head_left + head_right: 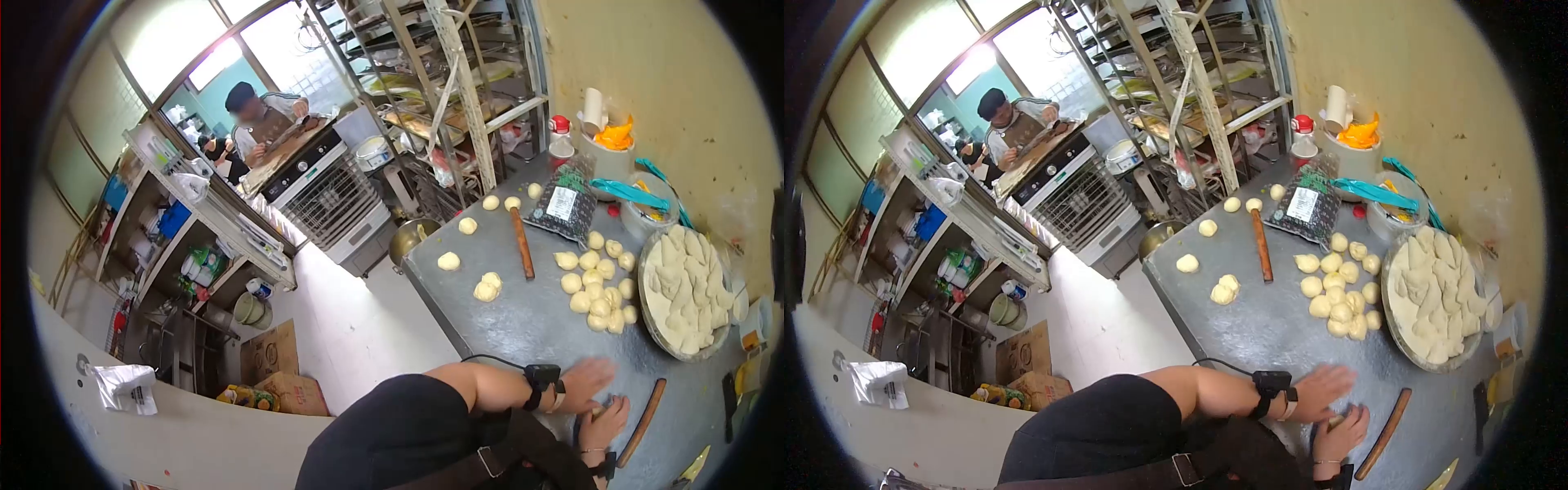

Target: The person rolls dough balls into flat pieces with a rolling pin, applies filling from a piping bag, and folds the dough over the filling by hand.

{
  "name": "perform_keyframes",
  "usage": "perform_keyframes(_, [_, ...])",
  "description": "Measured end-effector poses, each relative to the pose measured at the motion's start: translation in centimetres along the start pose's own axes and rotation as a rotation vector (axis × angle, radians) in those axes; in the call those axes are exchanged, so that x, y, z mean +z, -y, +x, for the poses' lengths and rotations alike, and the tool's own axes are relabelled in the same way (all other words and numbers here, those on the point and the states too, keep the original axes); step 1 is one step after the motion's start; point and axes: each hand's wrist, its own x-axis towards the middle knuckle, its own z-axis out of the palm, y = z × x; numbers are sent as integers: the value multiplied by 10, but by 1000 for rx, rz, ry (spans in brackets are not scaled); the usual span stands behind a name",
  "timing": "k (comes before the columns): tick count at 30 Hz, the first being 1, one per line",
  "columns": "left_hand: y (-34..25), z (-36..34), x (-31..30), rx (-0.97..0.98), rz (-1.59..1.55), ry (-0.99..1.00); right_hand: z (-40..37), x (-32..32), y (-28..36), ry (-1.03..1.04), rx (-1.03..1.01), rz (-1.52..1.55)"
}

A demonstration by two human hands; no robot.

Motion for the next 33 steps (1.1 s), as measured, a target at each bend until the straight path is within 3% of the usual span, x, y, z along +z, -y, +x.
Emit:
perform_keyframes(2, [9, 6, 10, 72, -119, 155, 4, 17, -6, 8, -171, 7])
perform_keyframes(3, [17, -8, 27, 61, -17, 118, 2, 35, -14, 124, -143, -157])
perform_keyframes(5, [29, 6, 50, -73, -176, 141, 18, -20, 26, 339, -20, 35])
perform_keyframes(6, [-7, 28, -29, -240, -248, 477, 15, -19, 6, 163, -49, 131])
perform_keyframes(7, [28, 4, 48, -178, -87, 164, 14, -18, -14, -9, -94, 217])
perform_keyframes(8, [33, 1, 30, -85, 136, 12, 16, -74, -7, -41, 35, 90])
perform_keyframes(10, [48, -2, -26, 21, 176, -55, -9, -91, -57, -164, 418, -38])
perform_keyframes(11, [62, -5, -40, 11, -8, -108, -31, -78, -92, -110, 535, -173])
perform_keyframes(12, [62, -13, -54, -56, -2, -72, -53, -66, -110, -33, 564, -291])
perform_keyframes(14, [51, -24, -59, -142, -92, 19, -70, -59, -131, 136, 495, -26])
perform_keyframes(16, [12, -5, -76, 35, -9, 122, -62, -66, -101, -46, 380, 73])
perform_keyframes(17, [-3, 0, -85, 120, 36, 180, -49, -79, -78, -35, 374, 149])
perform_keyframes(20, [-14, 15, -92, 274, 157, 263, -20, -97, -48, 96, -123, 276])
perform_keyframes(21, [-2, 17, -84, 260, 102, 293, -19, -93, -48, 94, -148, 284])
perform_keyframes(24, [38, -7, -59, -31, -184, 631, -19, -72, -52, 81, -165, 286])
perform_keyframes(25, [42, -11, -52, -54, -211, 599, -23, -63, -53, 73, -130, 272])
perform_keyframes(28, [28, -6, -16, -44, 47, 183, -21, -35, -48, -3, 66, 132])
perform_keyframes(29, [31, 7, -8, -95, 204, 254, -5, -29, -44, -40, 135, 33])
perform_keyframes(33, [56, 112, 21, -90, 504, -84, 88, -21, -62, -190, 269, -285])
